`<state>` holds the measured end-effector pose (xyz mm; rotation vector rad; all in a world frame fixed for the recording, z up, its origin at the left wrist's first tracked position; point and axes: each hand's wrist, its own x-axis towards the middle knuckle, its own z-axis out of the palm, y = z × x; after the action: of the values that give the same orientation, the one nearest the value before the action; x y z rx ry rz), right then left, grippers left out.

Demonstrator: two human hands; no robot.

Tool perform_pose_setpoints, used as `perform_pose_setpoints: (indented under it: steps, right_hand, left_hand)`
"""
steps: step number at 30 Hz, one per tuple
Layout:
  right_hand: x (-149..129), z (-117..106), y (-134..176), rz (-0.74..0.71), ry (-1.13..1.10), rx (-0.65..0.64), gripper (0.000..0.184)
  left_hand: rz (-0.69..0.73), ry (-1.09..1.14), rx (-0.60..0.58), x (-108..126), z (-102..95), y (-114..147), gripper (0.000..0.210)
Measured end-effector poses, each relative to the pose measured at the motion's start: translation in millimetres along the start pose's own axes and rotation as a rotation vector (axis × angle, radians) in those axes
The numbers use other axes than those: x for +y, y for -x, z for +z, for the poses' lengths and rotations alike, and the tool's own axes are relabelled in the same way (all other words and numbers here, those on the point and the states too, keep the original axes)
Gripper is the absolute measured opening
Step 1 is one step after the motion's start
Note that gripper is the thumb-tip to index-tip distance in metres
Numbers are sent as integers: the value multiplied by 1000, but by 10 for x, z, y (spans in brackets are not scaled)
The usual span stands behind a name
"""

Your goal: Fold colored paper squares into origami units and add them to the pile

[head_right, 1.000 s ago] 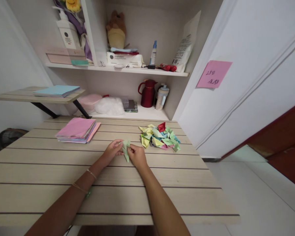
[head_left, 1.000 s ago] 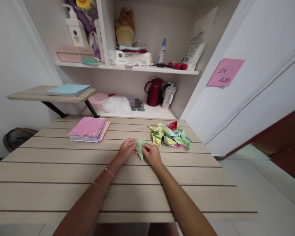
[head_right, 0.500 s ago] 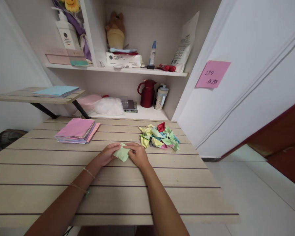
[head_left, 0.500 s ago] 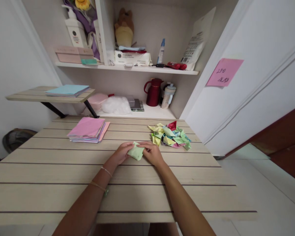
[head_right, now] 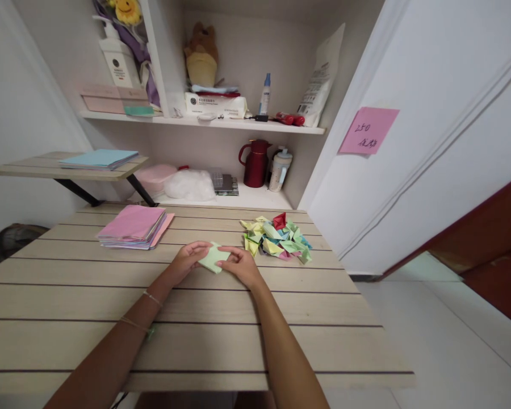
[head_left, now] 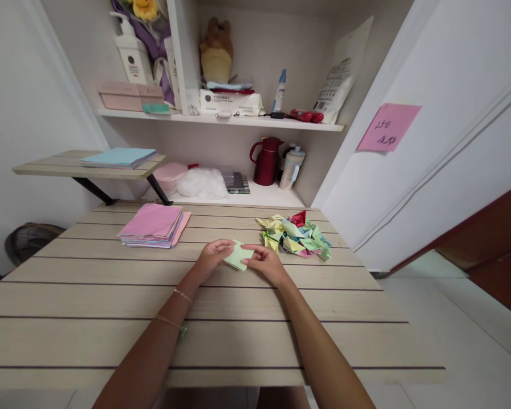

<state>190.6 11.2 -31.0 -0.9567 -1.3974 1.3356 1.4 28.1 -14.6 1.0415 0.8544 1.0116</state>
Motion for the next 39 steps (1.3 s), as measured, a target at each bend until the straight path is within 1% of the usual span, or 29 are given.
perform_pose_setpoints:
  steps: [3,6,8,13,17,19,21,27,29,32,34,36,37,39]
  right_hand:
    - [-12,-3,9,-4,8,-29,60]
    - [-20,6,15,2,12,-57,67]
    - [-19,10,12,8,22,-59,67]
    - [-20,5,4,4,90,-5,60]
    - [-35,9,19,0,96,-64,70]
    - [-37,18,25,6,104,-80,71]
    - [-34,27,26,10,108,-71,68]
    - [-20,39,12,-14,133,9,54]
    - [-16,39,8,-40,168,29,51]
    - [-10,37,2,-111,283,104,37]
    - [-3,35,-3,-159,351,164,30]
    - [5,32,-9,-186,379,203,28]
    - [9,30,-13,-190,382,217,28]
    - [17,24,-18,-185,377,238,29]
  left_hand:
    - [5,7,-22,22,9,18,44]
    - [26,-7,-37,21,-1,16,45]
    - [25,-16,-43,14,-7,12,44]
    - [0,-33,-33,4,-15,12,44]
    - [-3,-60,-22,8,-32,12,44]
    - [3,-59,-11,12,-34,15,43]
    - [2,-46,-3,16,-25,21,43]
    - [-13,-47,-12,15,7,31,43]
    - [-18,-57,-11,7,4,24,42]
    - [-38,-78,-10,-3,-5,14,40]
    - [-51,-94,-35,-7,-3,14,41]
    - [-36,-106,-92,-9,9,20,41]
    - [-12,-109,-126,-12,19,22,43]
    - [61,-112,-178,-22,39,23,53]
